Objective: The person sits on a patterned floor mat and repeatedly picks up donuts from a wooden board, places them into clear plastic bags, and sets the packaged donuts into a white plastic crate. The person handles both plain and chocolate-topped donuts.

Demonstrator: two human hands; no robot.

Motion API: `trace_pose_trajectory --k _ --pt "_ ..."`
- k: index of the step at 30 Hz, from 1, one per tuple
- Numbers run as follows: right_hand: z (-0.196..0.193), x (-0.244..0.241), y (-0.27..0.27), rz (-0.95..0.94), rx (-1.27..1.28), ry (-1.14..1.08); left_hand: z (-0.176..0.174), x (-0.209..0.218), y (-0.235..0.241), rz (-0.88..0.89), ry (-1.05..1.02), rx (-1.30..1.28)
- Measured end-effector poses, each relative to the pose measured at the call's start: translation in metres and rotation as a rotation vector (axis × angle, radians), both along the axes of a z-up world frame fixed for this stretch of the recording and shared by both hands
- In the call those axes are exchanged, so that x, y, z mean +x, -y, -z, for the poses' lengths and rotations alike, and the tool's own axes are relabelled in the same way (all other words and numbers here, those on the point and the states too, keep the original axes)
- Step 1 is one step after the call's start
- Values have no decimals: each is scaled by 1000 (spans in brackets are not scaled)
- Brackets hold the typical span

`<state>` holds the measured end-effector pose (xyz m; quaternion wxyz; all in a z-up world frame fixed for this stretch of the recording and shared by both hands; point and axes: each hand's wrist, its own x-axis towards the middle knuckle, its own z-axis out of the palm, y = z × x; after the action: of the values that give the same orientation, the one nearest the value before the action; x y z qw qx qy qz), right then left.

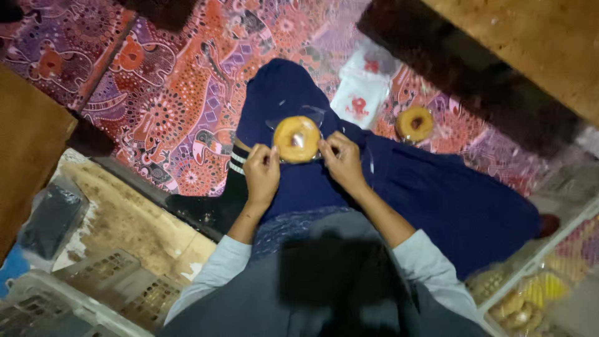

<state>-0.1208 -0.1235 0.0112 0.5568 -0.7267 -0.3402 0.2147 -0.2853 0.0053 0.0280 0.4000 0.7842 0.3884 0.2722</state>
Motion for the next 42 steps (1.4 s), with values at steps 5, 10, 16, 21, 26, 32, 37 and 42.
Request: trace_pose_trajectory --k 5,10,16,21,26,32,37,42 --pt "41 1 11 66 -52 -3 6 3 1 58 141 -32" --pt "69 18 29 178 10 -294 -15 42 13 151 143 -38" --pt "82 97 86 309 207 -315 -14 130 54 393 280 88" --pt "71 179 160 559 17 -175 15 204 73 425 356 -292" --pt "81 187 170 777 315 -374 90 255 97 461 218 -194" --pt "66 202 164 371 -208 102 207 267 125 -3 29 -1059" --pt "91 216 155 187 -647 264 246 255 160 8 -57 -1443" --pt "142 205 144 -125 -654 663 237 260 168 185 100 -1327"
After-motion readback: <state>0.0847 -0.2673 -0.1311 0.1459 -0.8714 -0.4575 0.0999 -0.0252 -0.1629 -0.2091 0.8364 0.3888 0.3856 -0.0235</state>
